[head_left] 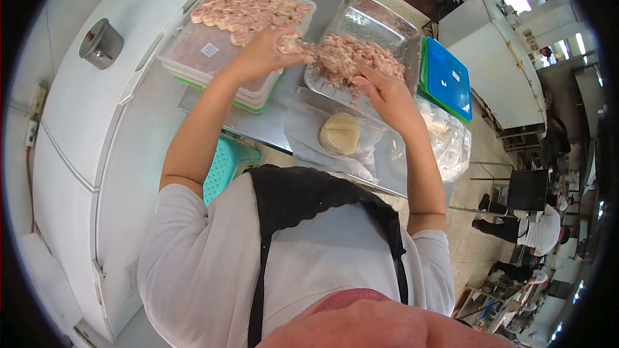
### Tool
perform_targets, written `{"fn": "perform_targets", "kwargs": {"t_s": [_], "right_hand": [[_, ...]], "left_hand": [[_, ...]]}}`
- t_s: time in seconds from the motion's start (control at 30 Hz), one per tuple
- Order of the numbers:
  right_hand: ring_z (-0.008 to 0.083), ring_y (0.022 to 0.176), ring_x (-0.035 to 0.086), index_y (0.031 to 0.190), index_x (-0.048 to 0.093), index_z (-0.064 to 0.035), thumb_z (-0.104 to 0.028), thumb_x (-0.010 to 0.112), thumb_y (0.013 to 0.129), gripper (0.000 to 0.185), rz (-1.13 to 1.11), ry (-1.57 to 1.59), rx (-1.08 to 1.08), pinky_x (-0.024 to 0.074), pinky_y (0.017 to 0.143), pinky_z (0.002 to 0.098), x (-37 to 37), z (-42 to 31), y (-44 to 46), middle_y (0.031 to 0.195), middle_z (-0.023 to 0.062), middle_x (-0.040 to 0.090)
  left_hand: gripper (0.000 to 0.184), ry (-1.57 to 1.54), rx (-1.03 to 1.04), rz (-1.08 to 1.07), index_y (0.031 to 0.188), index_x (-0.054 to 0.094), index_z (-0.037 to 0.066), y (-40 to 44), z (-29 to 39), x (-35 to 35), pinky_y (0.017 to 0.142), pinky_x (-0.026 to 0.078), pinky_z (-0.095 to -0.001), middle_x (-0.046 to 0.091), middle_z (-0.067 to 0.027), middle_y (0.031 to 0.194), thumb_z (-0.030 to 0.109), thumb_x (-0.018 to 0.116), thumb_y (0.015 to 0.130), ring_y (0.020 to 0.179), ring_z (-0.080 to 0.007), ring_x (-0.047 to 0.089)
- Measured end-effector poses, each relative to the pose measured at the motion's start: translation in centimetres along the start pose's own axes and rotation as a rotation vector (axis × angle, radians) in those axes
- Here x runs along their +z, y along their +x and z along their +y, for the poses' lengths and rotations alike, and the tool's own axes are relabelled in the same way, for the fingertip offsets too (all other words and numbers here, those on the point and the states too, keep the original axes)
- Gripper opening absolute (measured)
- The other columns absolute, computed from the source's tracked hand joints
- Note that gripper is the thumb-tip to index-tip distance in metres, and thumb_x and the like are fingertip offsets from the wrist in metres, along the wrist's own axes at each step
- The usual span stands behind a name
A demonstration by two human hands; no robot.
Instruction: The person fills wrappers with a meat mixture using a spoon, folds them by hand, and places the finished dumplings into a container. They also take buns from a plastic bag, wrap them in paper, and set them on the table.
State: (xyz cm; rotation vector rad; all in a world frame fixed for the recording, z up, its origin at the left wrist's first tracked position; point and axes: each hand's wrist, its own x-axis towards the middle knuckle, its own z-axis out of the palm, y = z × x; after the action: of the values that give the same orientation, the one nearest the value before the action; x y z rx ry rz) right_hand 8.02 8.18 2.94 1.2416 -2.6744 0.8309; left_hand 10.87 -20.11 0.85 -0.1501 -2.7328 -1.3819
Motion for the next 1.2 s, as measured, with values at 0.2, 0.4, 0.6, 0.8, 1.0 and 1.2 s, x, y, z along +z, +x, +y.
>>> {"fn": "perform_targets", "kwargs": {"t_s": [0.2, 0.4, 0.6, 0.8, 1.0, 1.2], "right_hand": [[0.0192, 0.069, 0.058, 0.113, 0.062, -0.0019, -0.026, 0.057, 0.095, 0.031, 0.209, 0.224, 0.077, 0.0459, 0.065, 0.0320, 2.6, 2.1, -1.6, 0.079, 0.0115, 0.062], [0.0033, 0.059, 0.040, 0.115, 0.062, 0.0002, -0.022, 0.057, 0.096, 0.030, 0.200, 0.574, 0.541, 0.0329, 0.052, 0.0201, 4.1, 2.7, -5.4, 0.067, -0.0053, 0.046], [0.0009, 0.049, 0.032, 0.122, 0.060, -0.0038, -0.027, 0.054, 0.098, 0.034, 0.212, 0.597, 0.574, 0.0246, 0.044, 0.0181, 4.4, 3.3, -6.4, 0.061, -0.0088, 0.041], [0.0055, 0.059, 0.041, 0.120, 0.061, -0.0010, -0.027, 0.057, 0.096, 0.035, 0.135, 0.543, 0.612, 0.0357, 0.053, 0.0218, 4.4, 5.2, -6.0, 0.067, -0.0056, 0.049], [0.0228, 0.065, 0.056, 0.111, 0.060, 0.0010, -0.036, 0.048, 0.099, 0.041, 0.034, 0.245, 0.575, 0.0456, 0.065, 0.0348, 1.2, 5.5, -4.5, 0.072, 0.0144, 0.058], [0.0332, 0.070, 0.061, 0.099, 0.063, -0.0032, -0.031, 0.049, 0.098, 0.031, 0.070, 0.090, 0.141, 0.0460, 0.064, 0.0391, 0.5, 7.7, -1.9, 0.074, 0.0167, 0.062]], "left_hand": [[0.078, 0.153, -0.057, 0.105, 0.131, 0.047, -0.006, -1.3, -9.9, -7.9, 0.094, 0.045, -0.0370, 0.060, -0.0239, 0.115, 0.034, 0.076, 0.071, 0.109, -0.0329, 0.059], [0.070, 0.505, 0.095, 0.321, 0.133, 0.044, -0.002, -0.3, -15.8, -9.5, 0.087, 0.049, -0.0426, 0.062, -0.0256, 0.106, 0.019, 0.071, 0.073, 0.102, -0.0377, 0.061], [0.073, 0.460, -0.115, 0.211, 0.137, 0.036, -0.001, 1.3, -13.7, -7.8, 0.088, 0.049, -0.0448, 0.059, -0.0288, 0.115, 0.013, 0.071, 0.075, 0.106, -0.0402, 0.059], [0.078, 0.453, -0.038, 0.283, 0.141, 0.030, 0.001, 2.2, -15.0, -6.3, 0.090, 0.049, -0.0435, 0.059, -0.0272, 0.117, 0.013, 0.072, 0.076, 0.107, -0.0399, 0.059], [0.080, 0.358, -0.081, 0.137, 0.144, 0.032, 0.005, -0.6, -3.4, -5.5, 0.093, 0.046, -0.0395, 0.053, -0.0238, 0.129, 0.016, 0.072, 0.076, 0.112, -0.0334, 0.058], [0.071, -0.031, 0.193, -0.141, 0.141, 0.041, 0.012, 2.3, 0.8, 10.5, 0.092, 0.045, -0.0359, 0.047, -0.0163, 0.140, 0.021, 0.071, 0.078, 0.106, -0.0251, 0.060]]}}
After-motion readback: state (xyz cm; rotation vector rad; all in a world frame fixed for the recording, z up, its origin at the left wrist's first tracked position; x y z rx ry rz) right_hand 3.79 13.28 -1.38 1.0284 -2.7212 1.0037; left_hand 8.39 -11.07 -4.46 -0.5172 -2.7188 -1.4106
